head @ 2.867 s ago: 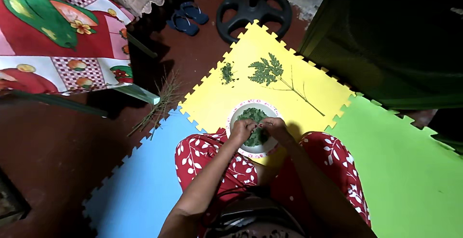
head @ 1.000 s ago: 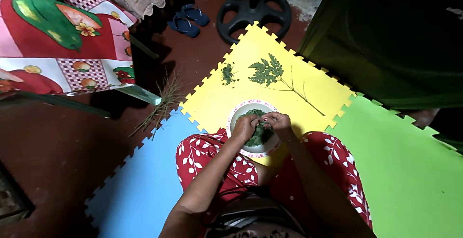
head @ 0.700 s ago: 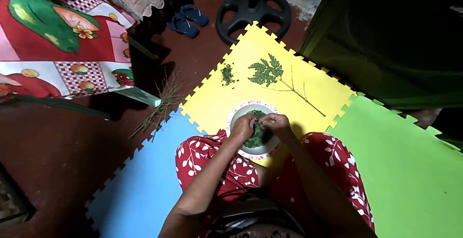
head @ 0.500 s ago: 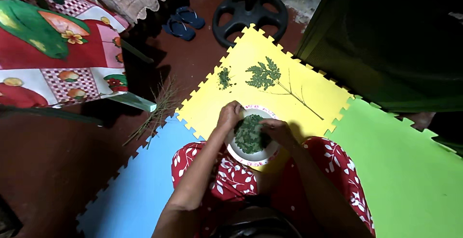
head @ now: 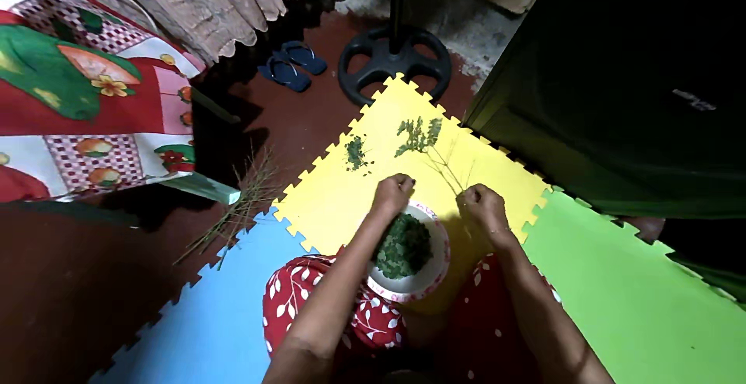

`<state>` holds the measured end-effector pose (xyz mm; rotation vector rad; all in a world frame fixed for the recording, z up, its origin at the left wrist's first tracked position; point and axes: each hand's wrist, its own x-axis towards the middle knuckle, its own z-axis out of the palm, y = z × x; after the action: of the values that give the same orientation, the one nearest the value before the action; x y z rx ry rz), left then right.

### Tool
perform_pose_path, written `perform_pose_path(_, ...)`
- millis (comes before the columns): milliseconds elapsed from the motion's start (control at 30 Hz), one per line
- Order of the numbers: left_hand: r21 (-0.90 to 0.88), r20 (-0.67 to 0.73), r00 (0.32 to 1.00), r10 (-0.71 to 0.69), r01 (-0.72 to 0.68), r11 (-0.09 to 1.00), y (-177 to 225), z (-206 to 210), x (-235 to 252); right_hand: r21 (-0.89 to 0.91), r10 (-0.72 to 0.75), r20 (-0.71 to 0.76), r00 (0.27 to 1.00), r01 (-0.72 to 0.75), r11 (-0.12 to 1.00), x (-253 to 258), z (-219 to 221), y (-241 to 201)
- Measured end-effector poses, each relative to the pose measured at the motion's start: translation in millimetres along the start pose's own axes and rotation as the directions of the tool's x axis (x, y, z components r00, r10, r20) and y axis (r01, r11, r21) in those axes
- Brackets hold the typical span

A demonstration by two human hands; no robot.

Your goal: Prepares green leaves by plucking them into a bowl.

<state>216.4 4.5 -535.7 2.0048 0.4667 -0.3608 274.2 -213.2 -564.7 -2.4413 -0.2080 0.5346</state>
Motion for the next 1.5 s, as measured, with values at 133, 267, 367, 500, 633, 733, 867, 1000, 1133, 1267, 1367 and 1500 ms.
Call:
perform_pose_path(133, -0.206, -0.062, 0.996, 0.063, -0.074, 0.976, 37, 17, -17, 0.209, -0.216, -0.16, 0.963, 0.247, 0.946, -61, 18, -39)
perform_pose_path(267, -0.325, -0.174, 0.978, 0.113, -0.165, 0.931, 59, 11, -58, 0.522, -0.188, -0.158, 0.969, 0.244, 0.817, -94, 33, -63)
perform_pose_path(367, -0.318, -0.142, 0.975, 0.173, -0.211, 0.924, 59, -9, -93, 0.745, -0.197, -0.053, 0.979, 0.17, 0.645, -99, 11, -77)
perform_pose_path(500, -0.173, -0.075, 0.963, 0.26, -0.269, 0.947, 54, -31, -140, 0.859, -0.303, -0.065, 0.951, 0.208, 0.468, -88, -21, -97)
perform_pose_path(633, -0.091, -0.061, 0.943, 0.328, -0.333, 0.938, 45, -38, -173, 0.921, -0.414, 0.039, 0.909, 0.128, 0.367, -97, -32, -134)
perform_pose_path(733, -0.063, -0.091, 0.937, 0.338, -0.344, 0.937, 36, -39, -190, 0.966, -0.381, 0.034, 0.924, 0.068, 0.251, -111, -26, -159)
perform_pose_path(867, -0.039, -0.139, 0.937, 0.321, -0.329, 0.944, 24, -41, -205, 0.991, -0.324, -0.068, 0.944, 0.1, 0.086, -120, -16, -176)
perform_pose_path(1000, -0.043, -0.136, 0.939, 0.315, -0.324, 0.945, 15, -45, -214, 0.994, -0.329, -0.057, 0.943, 0.085, 0.073, -132, -14, -176)
perform_pose_path(1133, 0.071, -0.156, 0.926, 0.343, -0.336, 0.939, 8, -56, -223, 0.962, -0.42, -0.017, 0.907, 0.129, 0.24, -143, -28, -164)
perform_pose_path(1267, 0.32, -0.198, 0.882, 0.427, -0.354, 0.879, -7, -66, -232, 0.869, -0.437, 0.071, 0.897, 0.16, 0.468, -151, -42, -149)
perform_pose_path(1367, 0.435, -0.182, 0.859, 0.479, -0.367, 0.822, -16, -68, -237, 0.844, -0.4, 0.083, 0.913, 0.149, 0.515, -158, -39, -141)
perform_pose_path(1500, 0.494, -0.176, 0.839, 0.514, -0.377, 0.783, -30, -66, -239, 0.854, -0.329, 0.119, 0.937, 0.072, 0.516, -159, -33, -129)
